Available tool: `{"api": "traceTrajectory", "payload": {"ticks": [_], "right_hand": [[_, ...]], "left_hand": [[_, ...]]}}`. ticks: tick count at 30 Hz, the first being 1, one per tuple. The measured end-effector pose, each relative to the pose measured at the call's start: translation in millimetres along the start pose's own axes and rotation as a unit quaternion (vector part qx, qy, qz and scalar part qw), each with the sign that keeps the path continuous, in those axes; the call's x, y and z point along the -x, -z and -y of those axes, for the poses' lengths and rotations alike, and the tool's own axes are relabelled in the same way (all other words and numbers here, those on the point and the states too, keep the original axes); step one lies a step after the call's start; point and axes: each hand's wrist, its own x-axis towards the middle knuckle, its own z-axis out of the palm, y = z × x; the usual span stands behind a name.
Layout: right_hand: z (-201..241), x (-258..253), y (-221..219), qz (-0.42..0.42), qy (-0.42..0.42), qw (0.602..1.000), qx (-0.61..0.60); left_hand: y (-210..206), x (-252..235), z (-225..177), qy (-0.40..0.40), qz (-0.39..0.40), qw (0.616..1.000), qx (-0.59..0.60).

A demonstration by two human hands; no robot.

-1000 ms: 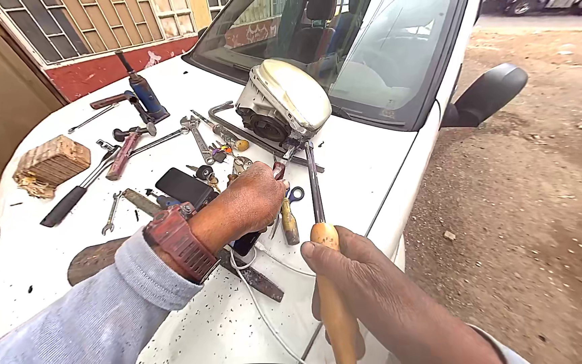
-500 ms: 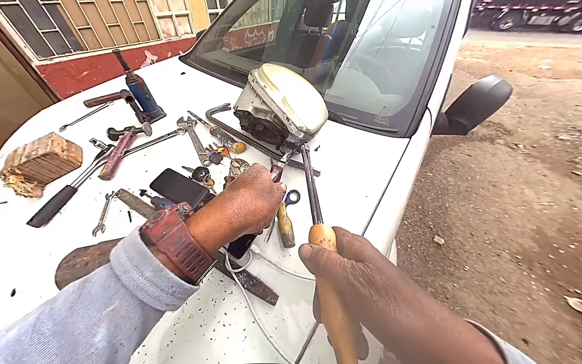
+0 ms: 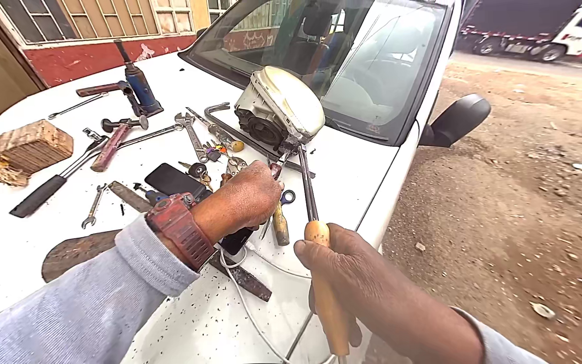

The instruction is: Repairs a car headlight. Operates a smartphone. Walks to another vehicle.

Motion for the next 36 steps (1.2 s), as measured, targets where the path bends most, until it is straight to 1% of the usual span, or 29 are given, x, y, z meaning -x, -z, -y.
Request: {"api": "traceTrajectory", "payload": {"ticks": [7,15,18,22,25,28,33,36], "right_hand": [[3,0,5,-0.003,0.0,0.999,0.034],[6,1,21,0.01,-0.003,0.998,0.054],[-7,0,20,-0.002,0.025,0.998,0.058],[-38,8,5,-0.057,0.104,0.992,0.032],[-56,5,-2,-0.055,0.145,0.987,-0.034],[-64,-4,1,-0.037,0.157,0.983,-0.088],[-68,-10,16,-0.02,0.154,0.98,-0.128],[-71,-13,24,0.006,0.161,0.976,-0.145]], "left_hand": [[0,-1,0,0.006,-0.001,1.0,-0.011],[0,-7,8,-0.004,0.001,1.0,0.016],[-1,-8,9,0.002,0.002,1.0,0.015],[1,-8,5,0.007,0.01,1.0,0.007],[2,-6,2,0.014,0.017,1.0,0.005],[3,-4,1,0.021,0.02,1.0,0.004],[3,-2,-5,0.033,0.015,0.999,0.001],[4,0,-5,0.029,0.019,0.999,0.007]]}}
